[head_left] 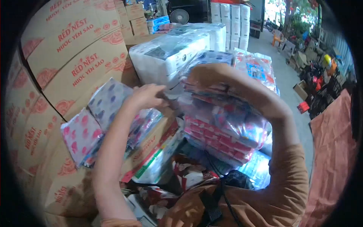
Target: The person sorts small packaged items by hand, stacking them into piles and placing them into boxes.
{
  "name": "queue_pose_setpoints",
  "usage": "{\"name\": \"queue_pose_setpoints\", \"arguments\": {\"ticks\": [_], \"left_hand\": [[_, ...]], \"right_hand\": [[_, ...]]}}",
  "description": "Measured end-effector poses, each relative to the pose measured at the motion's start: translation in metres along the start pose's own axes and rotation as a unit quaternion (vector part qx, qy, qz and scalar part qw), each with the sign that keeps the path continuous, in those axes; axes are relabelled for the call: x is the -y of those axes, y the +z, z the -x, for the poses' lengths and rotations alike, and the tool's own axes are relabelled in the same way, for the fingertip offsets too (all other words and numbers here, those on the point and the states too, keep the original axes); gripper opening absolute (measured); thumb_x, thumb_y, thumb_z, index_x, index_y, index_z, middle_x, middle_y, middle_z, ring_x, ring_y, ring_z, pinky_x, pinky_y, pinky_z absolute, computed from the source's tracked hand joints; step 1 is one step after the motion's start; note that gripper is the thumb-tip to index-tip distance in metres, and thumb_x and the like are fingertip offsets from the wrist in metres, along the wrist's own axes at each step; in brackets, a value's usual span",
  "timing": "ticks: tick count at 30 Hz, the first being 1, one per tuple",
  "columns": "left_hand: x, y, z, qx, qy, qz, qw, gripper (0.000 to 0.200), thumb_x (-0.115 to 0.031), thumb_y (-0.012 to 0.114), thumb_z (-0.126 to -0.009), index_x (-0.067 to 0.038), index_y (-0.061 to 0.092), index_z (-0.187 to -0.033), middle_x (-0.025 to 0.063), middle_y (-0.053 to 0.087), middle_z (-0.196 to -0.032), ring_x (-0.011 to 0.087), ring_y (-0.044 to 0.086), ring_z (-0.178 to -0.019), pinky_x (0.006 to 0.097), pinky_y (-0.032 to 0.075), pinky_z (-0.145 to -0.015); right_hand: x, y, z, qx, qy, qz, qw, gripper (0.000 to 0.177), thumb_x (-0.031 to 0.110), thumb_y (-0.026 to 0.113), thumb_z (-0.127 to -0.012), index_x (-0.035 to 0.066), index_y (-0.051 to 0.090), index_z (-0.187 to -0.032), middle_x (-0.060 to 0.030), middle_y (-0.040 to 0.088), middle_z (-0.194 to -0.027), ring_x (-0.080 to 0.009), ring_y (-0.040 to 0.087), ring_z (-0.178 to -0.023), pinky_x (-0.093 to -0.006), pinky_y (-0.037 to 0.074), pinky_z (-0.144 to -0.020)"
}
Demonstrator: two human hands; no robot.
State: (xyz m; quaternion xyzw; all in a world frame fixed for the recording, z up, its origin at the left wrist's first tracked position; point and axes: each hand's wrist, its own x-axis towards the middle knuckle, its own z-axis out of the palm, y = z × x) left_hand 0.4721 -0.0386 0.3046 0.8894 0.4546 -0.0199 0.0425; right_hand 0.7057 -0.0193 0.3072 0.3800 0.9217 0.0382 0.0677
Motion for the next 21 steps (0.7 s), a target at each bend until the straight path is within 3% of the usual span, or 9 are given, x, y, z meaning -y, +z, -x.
{"name": "queue_pose_setpoints", "arguments": {"ticks": [3,4,6,8,9,11,16,18,21], "left_hand": [[-0.033,0.015,-0.053,0.000,0.171,0.083,0.982,0.054,-0.037,0.061,-0.068,-0.008,0.048,-0.112,0.0156,0.055,-0.106,0.0317,0.051,-0.099,0.0383,0.040,-0.083],[-0.057,0.008,-0.061,0.010,0.201,0.073,0.977,0.054,-0.036,0.061,-0.068,-0.007,0.048,-0.111,0.0156,0.056,-0.104,0.0322,0.052,-0.098,0.0350,0.042,-0.082],[-0.087,0.011,-0.089,0.012,0.185,0.080,0.980,0.070,-0.030,0.064,-0.069,-0.008,0.034,-0.127,0.0187,0.041,-0.123,0.0319,0.041,-0.113,0.0408,0.036,-0.090],[-0.114,0.026,-0.108,-0.120,0.168,0.053,0.977,0.074,-0.027,0.062,-0.069,-0.012,0.025,-0.132,0.0180,0.027,-0.134,0.0332,0.032,-0.120,0.0522,0.031,-0.091],[-0.125,0.032,-0.115,-0.121,0.168,0.055,0.977,0.074,-0.027,0.062,-0.069,-0.012,0.025,-0.132,0.0180,0.027,-0.134,0.0332,0.032,-0.120,0.0522,0.031,-0.091],[-0.144,0.044,-0.128,-0.237,0.243,0.052,0.939,0.079,-0.025,0.063,-0.068,-0.016,0.020,-0.134,0.0159,0.020,-0.137,0.0341,0.024,-0.124,0.0583,0.026,-0.090],[-0.168,0.066,-0.142,-0.199,0.249,0.019,0.948,0.073,-0.013,0.060,-0.067,-0.014,0.025,-0.131,0.0166,0.020,-0.137,0.0338,0.025,-0.124,0.0537,0.026,-0.091],[-0.168,0.071,-0.144,-0.156,0.246,0.021,0.956,0.066,-0.011,0.056,-0.070,-0.013,0.028,-0.130,0.0148,0.022,-0.136,0.0340,0.025,-0.123,0.0535,0.028,-0.090],[-0.158,0.079,-0.138,-0.218,0.268,0.038,0.938,0.053,-0.008,0.050,-0.072,-0.009,0.037,-0.123,0.0148,0.032,-0.130,0.0329,0.031,-0.119,0.0507,0.031,-0.089]], "right_hand": [[-0.038,0.003,0.072,-0.070,0.038,-0.014,0.997,0.050,0.032,0.064,-0.067,0.000,0.053,-0.103,-0.0198,0.056,-0.097,-0.0305,0.054,-0.091,-0.0382,0.042,-0.078],[-0.018,-0.013,0.092,-0.032,0.129,-0.024,0.991,0.058,0.037,0.063,-0.069,0.002,0.047,-0.112,-0.0190,0.054,-0.104,-0.0300,0.051,-0.098,-0.0376,0.040,-0.083],[-0.017,-0.010,0.121,-0.015,0.229,-0.031,0.973,0.072,0.045,0.061,-0.070,0.004,0.036,-0.124,-0.0200,0.046,-0.117,-0.0307,0.042,-0.111,-0.0375,0.035,-0.091],[-0.033,0.012,0.140,-0.025,0.268,-0.038,0.962,0.087,0.048,0.062,-0.068,0.001,0.024,-0.130,-0.0235,0.034,-0.126,-0.0338,0.030,-0.120,-0.0397,0.027,-0.098],[-0.032,0.016,0.147,-0.023,0.268,-0.036,0.963,0.087,0.048,0.062,-0.068,0.001,0.024,-0.130,-0.0235,0.034,-0.126,-0.0338,0.030,-0.120,-0.0397,0.027,-0.098],[-0.030,0.027,0.159,-0.008,0.307,0.009,0.952,0.088,0.048,0.063,-0.068,0.002,0.021,-0.131,-0.0236,0.034,-0.126,-0.0335,0.028,-0.121,-0.0405,0.026,-0.099],[-0.040,0.058,0.169,-0.024,0.230,-0.005,0.973,0.069,0.031,0.062,-0.068,-0.001,0.032,-0.122,-0.0251,0.043,-0.115,-0.0352,0.040,-0.111,-0.0404,0.035,-0.089],[-0.042,0.064,0.167,-0.067,0.248,-0.017,0.966,0.050,0.018,0.057,-0.068,0.000,0.041,-0.111,-0.0229,0.053,-0.098,-0.0346,0.050,-0.096,-0.0397,0.040,-0.081],[-0.045,0.062,0.164,-0.076,0.236,-0.044,0.968,0.029,0.008,0.051,-0.070,0.001,0.050,-0.098,-0.0183,0.057,-0.089,-0.0327,0.055,-0.085,-0.0384,0.043,-0.073]]}}
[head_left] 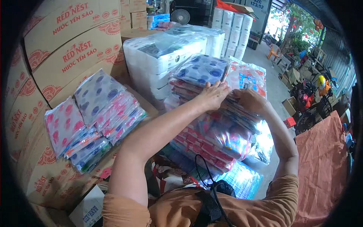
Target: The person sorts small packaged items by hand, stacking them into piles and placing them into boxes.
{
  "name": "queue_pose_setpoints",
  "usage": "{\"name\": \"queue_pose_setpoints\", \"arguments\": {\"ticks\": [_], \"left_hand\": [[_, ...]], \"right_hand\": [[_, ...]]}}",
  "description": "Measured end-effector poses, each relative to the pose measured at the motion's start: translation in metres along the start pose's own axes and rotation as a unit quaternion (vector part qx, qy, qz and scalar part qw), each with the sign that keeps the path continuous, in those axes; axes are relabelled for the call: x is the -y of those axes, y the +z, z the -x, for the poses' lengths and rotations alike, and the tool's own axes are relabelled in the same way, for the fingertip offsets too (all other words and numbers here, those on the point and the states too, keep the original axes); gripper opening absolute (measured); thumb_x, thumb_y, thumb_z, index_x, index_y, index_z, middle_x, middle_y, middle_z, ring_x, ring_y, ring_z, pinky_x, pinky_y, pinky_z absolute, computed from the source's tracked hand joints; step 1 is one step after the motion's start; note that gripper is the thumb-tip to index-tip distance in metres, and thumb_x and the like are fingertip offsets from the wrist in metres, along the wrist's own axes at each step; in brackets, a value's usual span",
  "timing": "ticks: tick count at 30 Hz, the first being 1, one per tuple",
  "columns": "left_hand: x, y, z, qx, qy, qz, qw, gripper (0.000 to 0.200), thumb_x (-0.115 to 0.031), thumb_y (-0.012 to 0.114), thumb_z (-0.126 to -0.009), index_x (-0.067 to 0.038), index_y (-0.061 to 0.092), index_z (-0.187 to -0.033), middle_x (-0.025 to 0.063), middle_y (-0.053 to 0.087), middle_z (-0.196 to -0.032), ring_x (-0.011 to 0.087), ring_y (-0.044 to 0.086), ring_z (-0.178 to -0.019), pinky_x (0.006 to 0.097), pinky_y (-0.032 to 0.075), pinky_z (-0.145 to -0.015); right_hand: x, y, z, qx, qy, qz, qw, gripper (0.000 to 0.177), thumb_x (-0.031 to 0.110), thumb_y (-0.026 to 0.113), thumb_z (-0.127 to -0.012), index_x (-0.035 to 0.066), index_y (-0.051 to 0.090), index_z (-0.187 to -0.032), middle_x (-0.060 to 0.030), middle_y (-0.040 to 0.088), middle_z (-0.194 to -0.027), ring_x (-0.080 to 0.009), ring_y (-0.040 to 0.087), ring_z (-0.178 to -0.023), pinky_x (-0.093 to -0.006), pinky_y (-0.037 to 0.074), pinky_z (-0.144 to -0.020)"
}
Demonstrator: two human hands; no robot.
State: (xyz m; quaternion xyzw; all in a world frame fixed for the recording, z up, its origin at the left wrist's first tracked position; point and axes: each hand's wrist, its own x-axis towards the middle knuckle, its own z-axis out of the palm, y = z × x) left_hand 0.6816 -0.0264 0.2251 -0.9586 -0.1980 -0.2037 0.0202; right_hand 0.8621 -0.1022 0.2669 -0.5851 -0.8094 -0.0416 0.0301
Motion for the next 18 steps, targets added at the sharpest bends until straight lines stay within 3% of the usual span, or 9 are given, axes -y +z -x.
{"name": "queue_pose_setpoints", "arguments": {"ticks": [3,7,9,10,12,13,14,18], "left_hand": [[0.003,-0.003,0.006,-0.043,-0.006,-0.004,0.999,0.052,-0.012,0.052,-0.073,-0.010,0.038,-0.123,0.0136,0.035,-0.128,0.0337,0.032,-0.118,0.0505,0.031,-0.088],[0.000,-0.033,0.012,-0.040,-0.002,0.044,0.998,0.055,-0.017,0.055,-0.073,-0.011,0.037,-0.124,0.0145,0.037,-0.126,0.0348,0.034,-0.117,0.0508,0.030,-0.088],[-0.001,-0.042,0.016,-0.071,-0.011,0.074,0.995,0.058,-0.024,0.060,-0.071,-0.011,0.038,-0.124,0.0156,0.038,-0.124,0.0352,0.035,-0.116,0.0510,0.030,-0.088],[0.001,-0.043,0.017,-0.070,-0.011,0.075,0.995,0.058,-0.024,0.060,-0.071,-0.011,0.038,-0.124,0.0156,0.038,-0.124,0.0352,0.035,-0.116,0.0510,0.030,-0.088],[0.004,-0.044,0.019,-0.040,-0.023,0.035,0.998,0.065,-0.039,0.063,-0.070,-0.012,0.038,-0.124,0.0148,0.037,-0.126,0.0346,0.034,-0.117,0.0493,0.030,-0.086],[0.004,-0.045,0.023,-0.041,-0.024,0.035,0.998,0.065,-0.039,0.063,-0.070,-0.012,0.038,-0.124,0.0148,0.037,-0.126,0.0346,0.034,-0.117,0.0493,0.030,-0.086],[0.005,-0.046,0.028,-0.017,-0.039,0.028,0.999,0.064,-0.036,0.063,-0.070,-0.012,0.038,-0.124,0.0150,0.037,-0.126,0.0338,0.034,-0.118,0.0482,0.030,-0.087],[0.013,-0.044,0.048,-0.008,-0.053,0.043,0.998,0.061,-0.024,0.063,-0.069,-0.013,0.040,-0.124,0.0163,0.037,-0.127,0.0320,0.035,-0.118,0.0466,0.028,-0.090]], "right_hand": [[0.003,-0.015,-0.003,0.000,-0.055,0.030,0.998,0.018,0.006,0.050,-0.070,0.001,0.056,-0.087,-0.0165,0.060,-0.080,-0.0311,0.057,-0.077,-0.0381,0.044,-0.068],[0.014,-0.044,-0.012,0.023,-0.085,0.052,0.995,0.016,0.009,0.051,-0.072,0.002,0.058,-0.085,-0.0158,0.060,-0.077,-0.0301,0.058,-0.075,-0.0371,0.044,-0.067],[0.017,-0.047,-0.013,-0.059,-0.141,0.010,0.988,0.021,0.017,0.055,-0.073,0.004,0.058,-0.090,-0.0156,0.060,-0.078,-0.0301,0.058,-0.075,-0.0362,0.044,-0.067],[0.044,-0.061,-0.005,-0.041,-0.020,-0.037,0.998,0.031,0.024,0.059,-0.072,0.003,0.057,-0.094,-0.0159,0.060,-0.079,-0.0305,0.058,-0.075,-0.0367,0.045,-0.068],[0.047,-0.051,0.000,-0.044,-0.011,0.030,0.999,0.033,0.026,0.060,-0.071,0.002,0.056,-0.094,-0.0164,0.060,-0.080,-0.0311,0.057,-0.076,-0.0373,0.045,-0.068],[0.046,-0.045,0.000,-0.047,-0.004,0.096,0.994,0.035,0.027,0.061,-0.070,0.001,0.055,-0.093,-0.0170,0.059,-0.080,-0.0318,0.057,-0.077,-0.0380,0.045,-0.068],[0.040,-0.035,-0.002,-0.024,0.010,0.083,0.996,0.017,0.017,0.057,-0.071,0.002,0.058,-0.078,-0.0153,0.060,-0.081,-0.0302,0.058,-0.080,-0.0402,0.045,-0.066],[0.011,-0.006,-0.010,-0.001,-0.014,0.204,0.979,0.011,0.012,0.054,-0.069,0.002,0.057,-0.073,-0.0156,0.059,-0.075,-0.0315,0.058,-0.076,-0.0404,0.045,-0.063]]}}
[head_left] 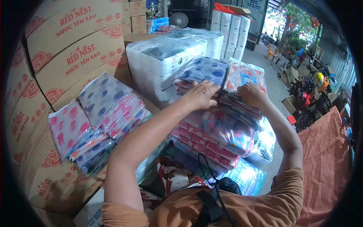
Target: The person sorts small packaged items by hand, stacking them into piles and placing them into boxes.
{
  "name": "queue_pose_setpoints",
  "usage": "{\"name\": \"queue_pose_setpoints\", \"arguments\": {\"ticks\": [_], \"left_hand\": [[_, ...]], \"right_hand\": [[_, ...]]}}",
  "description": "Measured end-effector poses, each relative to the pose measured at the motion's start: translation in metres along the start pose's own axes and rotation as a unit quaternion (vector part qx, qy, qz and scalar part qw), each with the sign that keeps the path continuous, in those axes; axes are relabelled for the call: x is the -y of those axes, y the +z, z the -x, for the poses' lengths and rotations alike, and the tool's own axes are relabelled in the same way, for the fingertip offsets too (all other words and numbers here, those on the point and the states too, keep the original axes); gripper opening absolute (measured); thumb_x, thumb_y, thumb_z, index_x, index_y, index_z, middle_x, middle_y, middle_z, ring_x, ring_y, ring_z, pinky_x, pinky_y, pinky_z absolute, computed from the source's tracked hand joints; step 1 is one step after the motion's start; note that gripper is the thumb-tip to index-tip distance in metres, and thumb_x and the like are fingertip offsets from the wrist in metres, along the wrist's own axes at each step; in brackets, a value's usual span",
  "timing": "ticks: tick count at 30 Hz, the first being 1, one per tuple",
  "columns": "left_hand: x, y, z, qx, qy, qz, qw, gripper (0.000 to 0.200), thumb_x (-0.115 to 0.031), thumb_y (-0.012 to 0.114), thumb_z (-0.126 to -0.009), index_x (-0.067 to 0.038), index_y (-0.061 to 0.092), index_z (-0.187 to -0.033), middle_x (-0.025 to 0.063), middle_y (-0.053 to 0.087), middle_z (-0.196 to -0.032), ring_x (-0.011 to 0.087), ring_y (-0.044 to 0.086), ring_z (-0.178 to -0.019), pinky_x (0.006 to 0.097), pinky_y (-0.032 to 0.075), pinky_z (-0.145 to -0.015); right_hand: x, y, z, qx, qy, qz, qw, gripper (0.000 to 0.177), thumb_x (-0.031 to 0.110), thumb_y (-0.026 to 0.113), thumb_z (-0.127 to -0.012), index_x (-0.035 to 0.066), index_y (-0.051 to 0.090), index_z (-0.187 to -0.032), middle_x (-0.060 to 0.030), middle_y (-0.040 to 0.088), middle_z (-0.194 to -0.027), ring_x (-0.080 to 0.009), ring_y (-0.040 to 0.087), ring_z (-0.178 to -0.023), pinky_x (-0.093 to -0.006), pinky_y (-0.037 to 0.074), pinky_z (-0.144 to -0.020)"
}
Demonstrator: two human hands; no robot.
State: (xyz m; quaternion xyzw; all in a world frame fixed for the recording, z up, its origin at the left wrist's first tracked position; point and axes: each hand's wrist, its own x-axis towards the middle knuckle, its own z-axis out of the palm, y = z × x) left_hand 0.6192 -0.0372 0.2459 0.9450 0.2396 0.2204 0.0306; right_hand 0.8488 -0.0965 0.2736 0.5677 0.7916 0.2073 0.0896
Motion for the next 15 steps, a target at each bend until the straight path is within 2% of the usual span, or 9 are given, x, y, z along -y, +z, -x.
{"name": "queue_pose_setpoints", "arguments": {"ticks": [4,5,6,7,9,10,12,13,15], "left_hand": [[0.009,-0.008,0.007,0.003,0.007,-0.012,1.000,0.060,-0.024,0.062,-0.069,-0.009,0.040,-0.123,0.0166,0.039,-0.124,0.0320,0.035,-0.117,0.0491,0.030,-0.089],[0.013,-0.008,0.007,-0.029,0.016,-0.010,0.999,0.063,-0.027,0.063,-0.069,-0.010,0.039,-0.124,0.0168,0.038,-0.125,0.0318,0.035,-0.118,0.0491,0.030,-0.089],[0.015,-0.008,0.007,-0.061,0.025,-0.007,0.998,0.066,-0.030,0.064,-0.068,-0.010,0.038,-0.125,0.0170,0.037,-0.127,0.0316,0.035,-0.118,0.0490,0.029,-0.089],[0.012,-0.014,0.009,-0.062,0.025,-0.009,0.998,0.066,-0.030,0.064,-0.068,-0.010,0.038,-0.125,0.0170,0.037,-0.127,0.0316,0.035,-0.118,0.0490,0.029,-0.089],[0.004,-0.029,0.013,-0.149,0.031,-0.005,0.988,0.071,-0.037,0.066,-0.066,-0.014,0.037,-0.126,0.0171,0.035,-0.129,0.0298,0.036,-0.118,0.0487,0.029,-0.088],[-0.001,-0.037,0.015,-0.150,0.031,-0.007,0.988,0.071,-0.037,0.066,-0.066,-0.014,0.037,-0.126,0.0171,0.035,-0.129,0.0298,0.036,-0.118,0.0487,0.029,-0.088],[-0.010,-0.053,0.021,-0.194,0.067,0.015,0.979,0.070,-0.040,0.067,-0.065,-0.018,0.039,-0.125,0.0167,0.037,-0.128,0.0288,0.036,-0.118,0.0494,0.029,-0.088],[-0.013,-0.060,0.024,-0.194,0.064,0.013,0.979,0.070,-0.040,0.067,-0.065,-0.018,0.039,-0.125,0.0167,0.037,-0.128,0.0288,0.036,-0.118,0.0494,0.029,-0.088],[-0.013,-0.074,0.030,-0.139,0.090,0.035,0.986,0.065,-0.039,0.067,-0.064,-0.020,0.044,-0.122,0.0159,0.040,-0.126,0.0285,0.038,-0.117,0.0507,0.027,-0.089]], "right_hand": [[-0.005,-0.031,0.001,-0.044,0.019,-0.026,0.999,0.009,0.008,0.052,-0.067,0.003,0.057,-0.072,-0.0156,0.058,-0.072,-0.0321,0.057,-0.072,-0.0406,0.044,-0.060],[-0.005,-0.038,0.001,-0.053,0.023,-0.017,0.998,0.008,0.008,0.052,-0.067,0.003,0.057,-0.072,-0.0152,0.058,-0.071,-0.0323,0.057,-0.071,-0.0408,0.044,-0.060],[-0.002,-0.050,0.004,-0.101,0.019,-0.045,0.994,0.006,0.007,0.051,-0.067,0.005,0.056,-0.071,-0.0133,0.057,-0.068,-0.0316,0.056,-0.069,-0.0404,0.043,-0.057],[0.005,-0.063,0.008,-0.103,0.018,-0.044,0.994,0.006,0.007,0.051,-0.067,0.005,0.056,-0.071,-0.0133,0.057,-0.068,-0.0316,0.056,-0.069,-0.0404,0.043,-0.057],[0.026,-0.091,0.016,-0.116,0.048,-0.070,0.990,0.006,0.006,0.051,-0.067,0.006,0.055,-0.072,-0.0126,0.056,-0.069,-0.0310,0.056,-0.068,-0.0400,0.042,-0.057],[0.037,-0.102,0.022,-0.118,0.047,-0.070,0.989,0.006,0.006,0.051,-0.067,0.006,0.055,-0.072,-0.0126,0.056,-0.069,-0.0310,0.056,-0.068,-0.0400,0.042,-0.057],[0.060,-0.119,0.033,-0.177,-0.027,-0.103,0.978,0.007,0.006,0.050,-0.069,0.006,0.054,-0.074,-0.0124,0.056,-0.071,-0.0308,0.055,-0.069,-0.0390,0.042,-0.058],[0.068,-0.126,0.037,-0.178,-0.030,-0.105,0.978,0.007,0.006,0.050,-0.069,0.006,0.054,-0.074,-0.0124,0.056,-0.071,-0.0308,0.055,-0.069,-0.0390,0.042,-0.058],[0.081,-0.139,0.041,-0.189,-0.105,-0.140,0.966,0.009,0.007,0.051,-0.069,0.006,0.055,-0.077,-0.0116,0.055,-0.073,-0.0305,0.054,-0.070,-0.0379,0.042,-0.059]]}}
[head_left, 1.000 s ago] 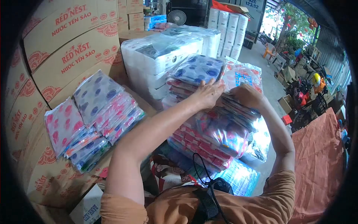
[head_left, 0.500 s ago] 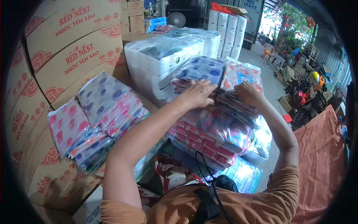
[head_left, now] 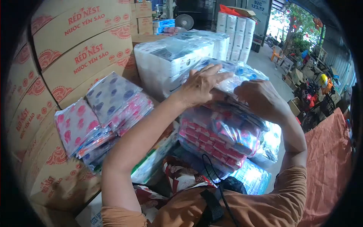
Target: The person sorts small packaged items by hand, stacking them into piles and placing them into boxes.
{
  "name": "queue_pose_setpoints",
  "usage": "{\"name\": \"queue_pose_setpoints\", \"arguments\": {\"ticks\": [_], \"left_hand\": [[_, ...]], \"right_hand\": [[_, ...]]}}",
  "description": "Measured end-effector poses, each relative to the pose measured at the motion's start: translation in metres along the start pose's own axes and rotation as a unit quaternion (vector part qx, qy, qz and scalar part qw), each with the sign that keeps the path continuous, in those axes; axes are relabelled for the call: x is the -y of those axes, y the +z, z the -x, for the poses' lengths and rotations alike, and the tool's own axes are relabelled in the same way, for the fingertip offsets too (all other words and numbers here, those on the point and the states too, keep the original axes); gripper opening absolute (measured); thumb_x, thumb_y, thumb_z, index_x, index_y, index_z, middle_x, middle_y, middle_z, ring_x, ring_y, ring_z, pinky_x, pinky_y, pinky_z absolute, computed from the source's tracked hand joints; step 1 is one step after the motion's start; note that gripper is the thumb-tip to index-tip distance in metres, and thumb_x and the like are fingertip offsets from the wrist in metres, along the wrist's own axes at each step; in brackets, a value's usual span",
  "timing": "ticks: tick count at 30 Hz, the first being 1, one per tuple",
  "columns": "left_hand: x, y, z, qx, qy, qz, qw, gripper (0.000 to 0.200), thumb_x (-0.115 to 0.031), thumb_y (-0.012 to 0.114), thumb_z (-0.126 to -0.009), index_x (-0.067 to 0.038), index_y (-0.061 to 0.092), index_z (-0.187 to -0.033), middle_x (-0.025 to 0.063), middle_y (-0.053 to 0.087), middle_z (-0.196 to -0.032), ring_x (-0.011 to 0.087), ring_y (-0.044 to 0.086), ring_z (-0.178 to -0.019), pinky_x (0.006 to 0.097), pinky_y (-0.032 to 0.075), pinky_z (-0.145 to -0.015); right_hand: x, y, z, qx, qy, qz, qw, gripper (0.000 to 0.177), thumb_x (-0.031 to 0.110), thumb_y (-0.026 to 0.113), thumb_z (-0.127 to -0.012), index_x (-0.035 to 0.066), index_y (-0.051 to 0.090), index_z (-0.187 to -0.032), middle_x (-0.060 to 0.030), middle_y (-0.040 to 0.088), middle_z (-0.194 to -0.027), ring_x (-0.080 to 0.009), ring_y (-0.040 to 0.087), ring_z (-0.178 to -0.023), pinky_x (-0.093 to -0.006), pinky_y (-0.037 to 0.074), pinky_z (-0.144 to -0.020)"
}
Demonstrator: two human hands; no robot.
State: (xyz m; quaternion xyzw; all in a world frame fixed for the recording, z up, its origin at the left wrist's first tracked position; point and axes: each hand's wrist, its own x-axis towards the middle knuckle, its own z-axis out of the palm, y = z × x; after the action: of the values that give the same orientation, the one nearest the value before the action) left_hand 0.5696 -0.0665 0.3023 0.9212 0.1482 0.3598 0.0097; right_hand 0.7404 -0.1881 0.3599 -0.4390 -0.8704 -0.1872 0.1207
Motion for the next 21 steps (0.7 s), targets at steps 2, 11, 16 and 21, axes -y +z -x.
{"name": "queue_pose_setpoints", "arguments": {"ticks": [2,11,16,21], "left_hand": [[0.007,-0.009,0.003,-0.019,0.012,0.055,0.998,0.040,-0.016,0.063,-0.072,-0.016,0.055,-0.112,0.0174,0.049,-0.117,0.0293,0.048,-0.107,0.0351,0.039,-0.087],[0.025,-0.128,0.043,-0.024,-0.152,0.005,0.988,0.045,0.007,0.041,-0.067,-0.014,0.061,-0.102,0.0095,0.063,-0.094,0.0164,0.060,-0.086,0.0249,0.044,-0.079],[0.022,-0.209,0.094,-0.092,-0.222,-0.210,0.948,0.044,0.003,0.039,-0.066,-0.013,0.060,-0.102,0.0149,0.060,-0.097,0.0251,0.059,-0.088,0.0302,0.044,-0.081],[0.015,-0.247,0.179,-0.216,-0.186,-0.374,0.882,0.039,0.001,0.042,-0.069,-0.012,0.060,-0.101,0.0148,0.055,-0.105,0.0320,0.051,-0.098,0.0366,0.041,-0.084]], "right_hand": [[0.010,-0.007,-0.006,0.023,0.001,0.004,1.000,0.015,0.007,0.051,-0.069,0.005,0.056,-0.083,-0.0106,0.055,-0.072,-0.0297,0.054,-0.069,-0.0378,0.042,-0.058],[0.025,-0.016,-0.096,0.036,-0.027,0.061,0.997,0.019,0.017,0.056,-0.073,0.007,0.055,-0.089,-0.0152,0.059,-0.073,-0.0307,0.059,-0.067,-0.0385,0.047,-0.059],[0.042,0.023,-0.203,-0.152,-0.119,0.112,0.975,0.011,0.010,0.048,-0.076,0.008,0.057,-0.083,-0.0154,0.058,-0.068,-0.0298,0.059,-0.063,-0.0374,0.047,-0.053],[0.142,0.079,-0.257,-0.336,-0.118,-0.089,0.930,0.025,0.008,0.047,-0.075,0.013,0.057,-0.098,-0.0118,0.059,-0.084,-0.0288,0.059,-0.073,-0.0375,0.047,-0.059]]}}
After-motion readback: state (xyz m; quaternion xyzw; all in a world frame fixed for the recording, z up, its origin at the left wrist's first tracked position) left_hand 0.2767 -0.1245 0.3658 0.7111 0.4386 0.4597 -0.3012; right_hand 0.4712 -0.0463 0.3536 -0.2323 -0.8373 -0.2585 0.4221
